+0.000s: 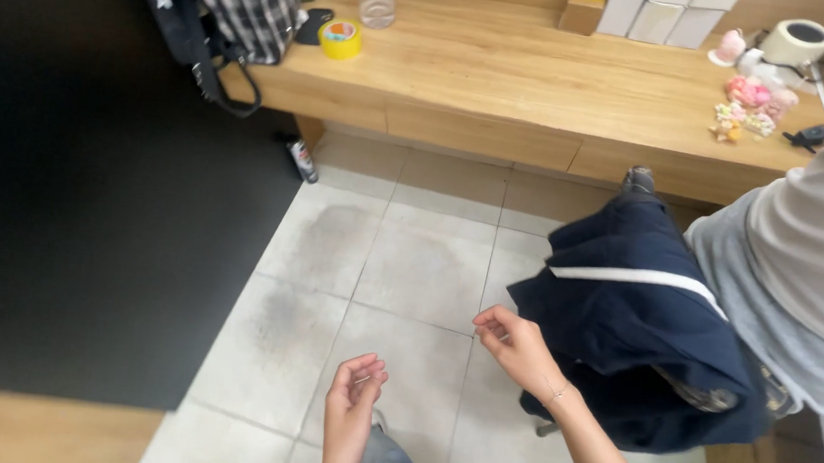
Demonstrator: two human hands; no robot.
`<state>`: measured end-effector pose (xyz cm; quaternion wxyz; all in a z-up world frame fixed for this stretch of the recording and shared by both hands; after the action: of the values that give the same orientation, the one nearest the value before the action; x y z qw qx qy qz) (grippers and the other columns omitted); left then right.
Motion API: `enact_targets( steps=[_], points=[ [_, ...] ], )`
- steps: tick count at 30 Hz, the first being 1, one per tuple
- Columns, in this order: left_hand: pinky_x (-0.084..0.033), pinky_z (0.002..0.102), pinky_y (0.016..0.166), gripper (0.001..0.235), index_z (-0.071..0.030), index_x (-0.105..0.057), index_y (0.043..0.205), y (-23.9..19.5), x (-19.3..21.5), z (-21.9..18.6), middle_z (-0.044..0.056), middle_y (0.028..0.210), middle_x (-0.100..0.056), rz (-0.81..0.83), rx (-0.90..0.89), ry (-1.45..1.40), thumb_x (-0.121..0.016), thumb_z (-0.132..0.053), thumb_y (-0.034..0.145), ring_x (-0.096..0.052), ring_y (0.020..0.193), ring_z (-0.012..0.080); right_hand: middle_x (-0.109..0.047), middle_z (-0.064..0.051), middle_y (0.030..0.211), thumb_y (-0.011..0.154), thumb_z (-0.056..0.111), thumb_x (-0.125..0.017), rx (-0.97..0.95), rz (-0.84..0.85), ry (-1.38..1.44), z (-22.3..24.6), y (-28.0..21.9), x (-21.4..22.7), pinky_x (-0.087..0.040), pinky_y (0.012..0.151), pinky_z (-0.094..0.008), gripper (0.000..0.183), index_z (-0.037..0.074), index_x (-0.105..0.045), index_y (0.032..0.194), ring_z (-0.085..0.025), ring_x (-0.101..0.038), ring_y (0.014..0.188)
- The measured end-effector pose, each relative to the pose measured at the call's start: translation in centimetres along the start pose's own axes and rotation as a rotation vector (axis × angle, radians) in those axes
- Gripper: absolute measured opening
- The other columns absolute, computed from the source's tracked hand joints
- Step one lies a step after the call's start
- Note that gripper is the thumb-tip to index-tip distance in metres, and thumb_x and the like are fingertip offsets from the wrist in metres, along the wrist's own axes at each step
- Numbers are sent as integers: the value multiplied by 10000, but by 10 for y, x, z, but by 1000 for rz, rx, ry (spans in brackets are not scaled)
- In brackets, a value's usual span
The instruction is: Picking up small white and brown boxes from a workshop table and stacking them near the entrance.
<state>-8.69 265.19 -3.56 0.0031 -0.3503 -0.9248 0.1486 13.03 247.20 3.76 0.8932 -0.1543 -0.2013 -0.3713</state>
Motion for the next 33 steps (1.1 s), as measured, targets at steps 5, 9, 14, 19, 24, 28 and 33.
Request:
enact_targets(
  steps=[5, 9, 14, 19, 24, 28, 33],
  points=[
    [-541, 307, 897, 326, -47, -643, 1246, 112, 21, -59, 111, 1202, -725, 153, 22, 119, -653, -137, 932, -714, 1035, 176, -771, -72, 894, 936, 146, -645, -93, -155, 19, 35, 74, -17, -596, 730, -300, 150, 57, -702, 1042, -161, -739, 819],
    [-547, 314, 904, 329, -48, -640, 1246, 199, 32, -77, 104, 1215, -723, 259, 35, 150, -634, -147, 932, -718, 1047, 171, -776, -58, 901, 934, 151, -640, -206, -233, 45, 45, 113, -31, -599, 717, -304, 158, 66, -704, 1051, -162, -741, 808],
    [-534, 325, 920, 350, -45, -642, 1252, 287, -7, -68, 110, 1221, -728, 375, 117, 173, -667, -159, 922, -690, 1061, 161, -790, -72, 871, 936, 169, -661, -320, -305, 63, 31, 150, -12, -596, 707, -305, 163, 51, -703, 1041, -165, -747, 783],
    [-548, 315, 910, 348, -48, -635, 1252, 336, -87, -80, 101, 1194, -733, 523, 141, 216, -662, -172, 927, -704, 1024, 173, -782, -62, 903, 932, 160, -660, -415, -405, 93, -9, 196, 29, -594, 715, -305, 172, 52, -689, 1063, -153, -737, 797],
    [-557, 296, 901, 330, -41, -640, 1240, 386, -157, -110, 101, 1176, -738, 581, 91, 270, -657, -165, 934, -699, 1005, 170, -763, -77, 902, 936, 157, -655, -358, -470, 108, -19, 267, 80, -590, 732, -301, 177, 44, -682, 1070, -154, -723, 818],
    [-549, 297, 895, 310, -32, -652, 1220, 435, -215, -137, 110, 1166, -741, 584, 51, 288, -657, -151, 933, -700, 1014, 162, -760, -69, 919, 932, 164, -647, -329, -476, 95, -23, 324, 128, -592, 743, -310, 194, 53, -684, 1087, -162, -725, 833],
    [-553, 298, 916, 303, -16, -644, 1210, 485, -264, -125, 125, 1151, -740, 627, 53, 234, -665, -134, 932, -705, 1020, 172, -756, -74, 946, 927, 166, -649, -290, -522, 68, -30, 372, 174, -607, 763, -311, 239, 54, -655, 1138, -167, -739, 870]
  ],
)
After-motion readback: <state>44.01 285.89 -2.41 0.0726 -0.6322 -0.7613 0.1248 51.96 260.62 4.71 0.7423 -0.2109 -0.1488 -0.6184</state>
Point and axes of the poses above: each hand's wrist, its own y-axis towards the middle knuckle, its own x-axis out of the back of the hand, z = x × y, the point moved 7 cm from there along y, towards the middle knuckle
